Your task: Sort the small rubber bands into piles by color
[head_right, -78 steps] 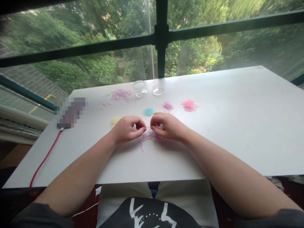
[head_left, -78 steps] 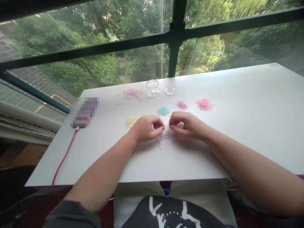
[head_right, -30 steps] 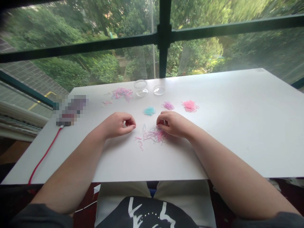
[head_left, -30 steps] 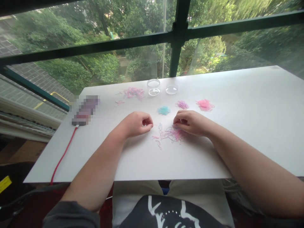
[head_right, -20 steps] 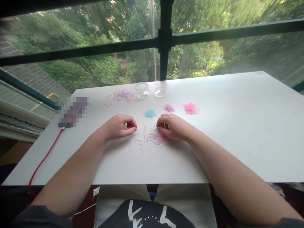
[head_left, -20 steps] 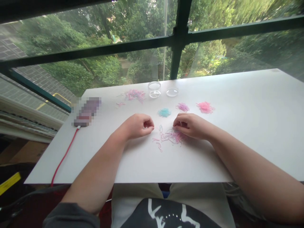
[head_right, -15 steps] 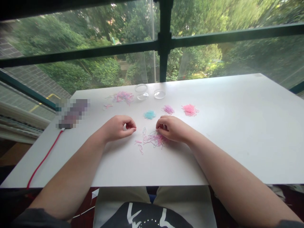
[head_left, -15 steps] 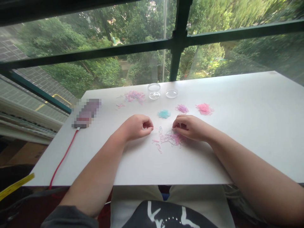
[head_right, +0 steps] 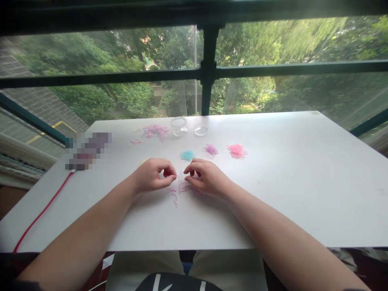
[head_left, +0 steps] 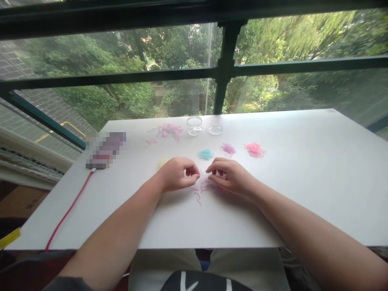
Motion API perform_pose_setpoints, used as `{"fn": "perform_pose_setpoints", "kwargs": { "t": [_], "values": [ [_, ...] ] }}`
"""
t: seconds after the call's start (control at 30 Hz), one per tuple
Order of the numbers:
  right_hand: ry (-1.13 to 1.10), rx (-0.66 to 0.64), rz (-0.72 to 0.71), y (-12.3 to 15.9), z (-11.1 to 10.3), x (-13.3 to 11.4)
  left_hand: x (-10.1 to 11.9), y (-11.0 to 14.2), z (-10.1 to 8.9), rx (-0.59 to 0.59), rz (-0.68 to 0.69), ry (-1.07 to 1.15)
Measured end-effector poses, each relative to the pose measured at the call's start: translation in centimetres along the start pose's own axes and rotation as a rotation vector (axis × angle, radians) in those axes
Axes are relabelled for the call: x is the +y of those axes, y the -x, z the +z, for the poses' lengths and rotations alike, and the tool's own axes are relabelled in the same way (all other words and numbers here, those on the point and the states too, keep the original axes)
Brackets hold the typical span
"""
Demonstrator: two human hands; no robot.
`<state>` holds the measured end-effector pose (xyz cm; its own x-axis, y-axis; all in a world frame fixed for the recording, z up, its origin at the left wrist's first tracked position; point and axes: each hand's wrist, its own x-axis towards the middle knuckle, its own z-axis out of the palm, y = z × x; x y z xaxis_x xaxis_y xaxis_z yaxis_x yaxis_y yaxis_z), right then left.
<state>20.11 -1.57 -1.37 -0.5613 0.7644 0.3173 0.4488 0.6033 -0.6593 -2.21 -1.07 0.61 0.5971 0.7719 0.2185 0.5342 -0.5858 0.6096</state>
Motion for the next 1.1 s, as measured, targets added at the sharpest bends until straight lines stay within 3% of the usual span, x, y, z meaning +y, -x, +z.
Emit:
{"fn": "perform_pose_setpoints", "kwargs": {
  "t": [0.3,1.1],
  "values": [
    [-0.081,-0.045,-0.028,0.13,-0.11,-0.76,0.29,-0.16,0.66,0.054,0.05,0.029],
    [-0.041,0.029,-0.026,-0.14,-0.51,-0.54,0.64,-0.29,0.74,0.116,0.074,0.001]
  ]
}}
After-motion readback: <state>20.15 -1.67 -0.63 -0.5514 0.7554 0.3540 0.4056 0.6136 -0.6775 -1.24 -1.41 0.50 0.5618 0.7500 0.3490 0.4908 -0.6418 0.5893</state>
